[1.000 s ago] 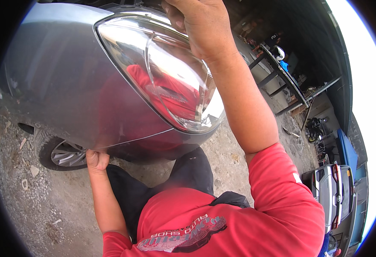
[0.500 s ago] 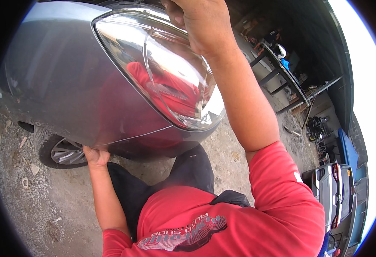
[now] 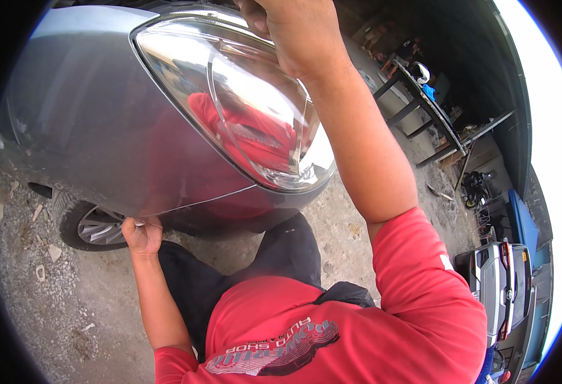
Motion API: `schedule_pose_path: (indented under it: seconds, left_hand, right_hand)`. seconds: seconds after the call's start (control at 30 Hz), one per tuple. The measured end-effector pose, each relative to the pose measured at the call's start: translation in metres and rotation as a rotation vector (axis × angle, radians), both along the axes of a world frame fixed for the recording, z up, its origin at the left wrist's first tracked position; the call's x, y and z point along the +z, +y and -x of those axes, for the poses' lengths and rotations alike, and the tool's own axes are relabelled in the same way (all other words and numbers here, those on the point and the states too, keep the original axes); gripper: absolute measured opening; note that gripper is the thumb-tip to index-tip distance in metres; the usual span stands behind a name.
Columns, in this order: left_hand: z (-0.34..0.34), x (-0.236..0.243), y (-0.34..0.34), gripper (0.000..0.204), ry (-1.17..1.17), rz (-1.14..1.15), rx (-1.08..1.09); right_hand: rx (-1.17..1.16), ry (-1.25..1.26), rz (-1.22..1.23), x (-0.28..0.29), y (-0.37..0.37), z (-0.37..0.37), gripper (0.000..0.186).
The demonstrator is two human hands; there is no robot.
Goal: The person kneels by the front wheel of a silver car and uses their hands to push and align the bumper panel into place. They then move to the open hood to retrieve a small fastener and return to the bumper to secure the panel, pressing it firmly against the car body.
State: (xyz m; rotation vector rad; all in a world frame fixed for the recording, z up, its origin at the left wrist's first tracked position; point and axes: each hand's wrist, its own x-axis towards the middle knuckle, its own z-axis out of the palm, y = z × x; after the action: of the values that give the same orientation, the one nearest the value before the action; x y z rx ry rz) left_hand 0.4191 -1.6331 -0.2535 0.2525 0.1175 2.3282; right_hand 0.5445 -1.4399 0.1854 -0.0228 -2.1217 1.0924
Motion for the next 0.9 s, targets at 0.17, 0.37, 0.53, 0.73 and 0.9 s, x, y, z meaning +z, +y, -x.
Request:
schedule_pose_path:
  seconds: [0.17,0.37,0.53,0.73,0.9]
  left_hand:
    - [0.002,0.001,-0.005,0.043,-0.122,0.053,-0.004]
    - [-0.008,0.004,-0.014,0.046,0.021,0.134,0.001]
    - [0.008,-0.012,-0.018,0.057,0.234,-0.026,-0.117]
    - [-0.003,0.017,-0.017,0.063,0.210,0.122,-0.065]
    - [0.002,0.007,-0.014,0.061,0.167,0.068,-0.057]
  right_hand:
    - [0.000,0.006,0.002,-0.002,0.001,0.001,0.014]
    - [0.005,0.015,0.002,-0.003,0.002,0.001,0.014]
    - [0.007,0.015,-0.013,-0.003,0.001,0.002,0.014]
    - [0.031,0.035,-0.013,-0.005,0.004,0.001,0.015]
    - [-0.011,0.014,-0.043,0.000,0.000,-0.002,0.015]
